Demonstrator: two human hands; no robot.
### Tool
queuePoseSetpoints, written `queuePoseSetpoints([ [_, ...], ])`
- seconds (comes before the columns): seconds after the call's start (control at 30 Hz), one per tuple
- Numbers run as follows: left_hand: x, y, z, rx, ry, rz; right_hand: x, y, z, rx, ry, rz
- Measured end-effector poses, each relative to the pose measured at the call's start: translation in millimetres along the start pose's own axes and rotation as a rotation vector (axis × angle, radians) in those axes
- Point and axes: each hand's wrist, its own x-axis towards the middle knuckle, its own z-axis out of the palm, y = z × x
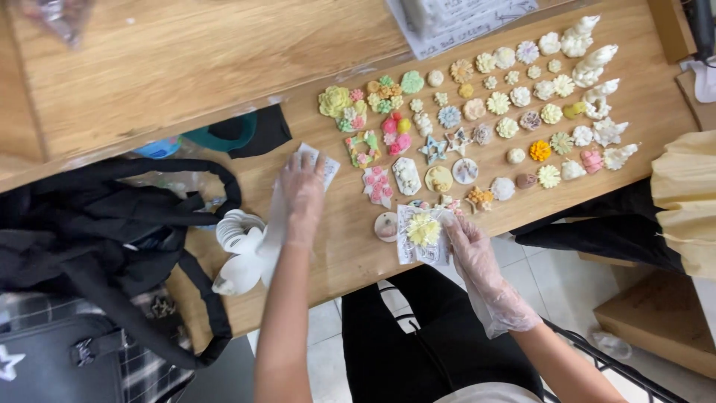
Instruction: The person picks up a plastic bag and places a flower-shaped decorative object inside it.
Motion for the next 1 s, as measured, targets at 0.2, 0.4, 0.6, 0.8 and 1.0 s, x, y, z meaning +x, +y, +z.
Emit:
queuePoseSetpoints([
  [0.2,52.0,-4.8,20.6,-0.033,-0.148,0.075,2.8,-0.7,-17.0,-0.048,0.082,0.073],
  [0.4,65.9,1.9,52.1,0.182,-0.110,0.141,-0.2,-6.3,-12.0,-0.003,0.071,0.086],
  [0.6,68.9,-19.4,86.1,0.390,0.012,0.129,-1.4,-7.3,-7.9,-0.007,0.077,0.114],
  [0.8,45.1,-21.9,31.5,0.198,0.241,-0.028,1.6,-3.6,-15.0,0.019,0.056,0.086],
  [1.0,-99.5,-13.3,-151.9,-0.501,0.256,-0.140,8.4,8.5,-20.5,0.143,-0.016,0.020],
])
